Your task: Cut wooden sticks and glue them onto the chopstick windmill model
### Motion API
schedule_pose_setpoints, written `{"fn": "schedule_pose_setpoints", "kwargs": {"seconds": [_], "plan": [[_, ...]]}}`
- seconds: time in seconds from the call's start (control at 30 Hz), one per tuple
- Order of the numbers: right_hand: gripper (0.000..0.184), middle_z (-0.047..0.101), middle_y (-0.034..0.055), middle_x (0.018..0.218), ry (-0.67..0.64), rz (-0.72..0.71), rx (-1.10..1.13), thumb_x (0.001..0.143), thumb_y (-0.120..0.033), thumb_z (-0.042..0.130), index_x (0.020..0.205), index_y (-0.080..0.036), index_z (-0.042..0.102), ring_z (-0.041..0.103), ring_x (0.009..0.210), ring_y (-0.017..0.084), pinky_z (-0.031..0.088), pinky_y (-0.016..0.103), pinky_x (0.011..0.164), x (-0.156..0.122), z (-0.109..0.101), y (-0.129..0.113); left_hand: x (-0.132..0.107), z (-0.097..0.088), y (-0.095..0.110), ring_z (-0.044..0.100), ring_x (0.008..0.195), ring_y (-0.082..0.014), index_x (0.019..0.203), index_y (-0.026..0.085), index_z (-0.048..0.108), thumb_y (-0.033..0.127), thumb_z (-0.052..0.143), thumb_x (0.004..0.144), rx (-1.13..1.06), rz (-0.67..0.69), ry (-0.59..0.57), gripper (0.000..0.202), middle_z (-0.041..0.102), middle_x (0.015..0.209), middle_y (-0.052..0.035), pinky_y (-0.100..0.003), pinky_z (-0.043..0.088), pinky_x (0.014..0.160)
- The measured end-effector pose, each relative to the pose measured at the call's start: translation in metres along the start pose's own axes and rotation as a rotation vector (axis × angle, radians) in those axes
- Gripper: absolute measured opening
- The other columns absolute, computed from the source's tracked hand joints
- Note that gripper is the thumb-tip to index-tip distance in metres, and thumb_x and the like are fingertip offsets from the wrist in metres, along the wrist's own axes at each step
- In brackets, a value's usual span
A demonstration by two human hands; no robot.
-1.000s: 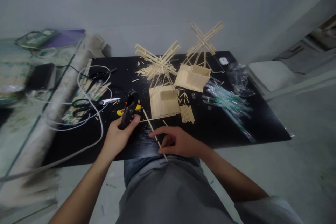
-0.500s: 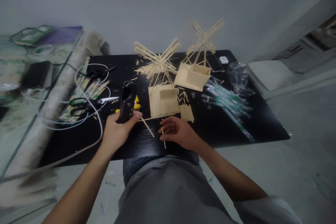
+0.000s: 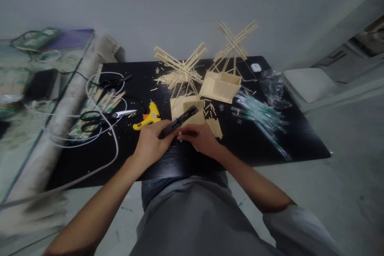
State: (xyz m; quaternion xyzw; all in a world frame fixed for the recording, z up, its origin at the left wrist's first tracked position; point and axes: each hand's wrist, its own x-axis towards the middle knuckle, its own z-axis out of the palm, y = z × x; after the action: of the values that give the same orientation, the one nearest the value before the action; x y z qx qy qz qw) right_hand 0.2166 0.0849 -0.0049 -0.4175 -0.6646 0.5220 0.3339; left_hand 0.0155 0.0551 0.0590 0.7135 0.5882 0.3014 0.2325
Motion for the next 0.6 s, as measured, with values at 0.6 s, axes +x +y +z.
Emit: {"fn": "schedule_pose_setpoints", "kwargs": {"seconds": [0.6], "plan": [[0.003,0.084,-0.0003,0.086,-0.019,-0.106,-0.261,0.090,-0.022,0.085,0.092,-0.025,0.085,0.074,0.076,0.017,0.053,0.026,0.076,-0.001,-0.001,0.012,-0.013,0.006,-0.007,0.076,0.082,-0.0211,0.102,0.019,0.082,0.029,0.066,0.096,-0.054,0.071,-0.077,0.019,0.084,0.094,-0.0049,-0.029,0.056,0.079]]}}
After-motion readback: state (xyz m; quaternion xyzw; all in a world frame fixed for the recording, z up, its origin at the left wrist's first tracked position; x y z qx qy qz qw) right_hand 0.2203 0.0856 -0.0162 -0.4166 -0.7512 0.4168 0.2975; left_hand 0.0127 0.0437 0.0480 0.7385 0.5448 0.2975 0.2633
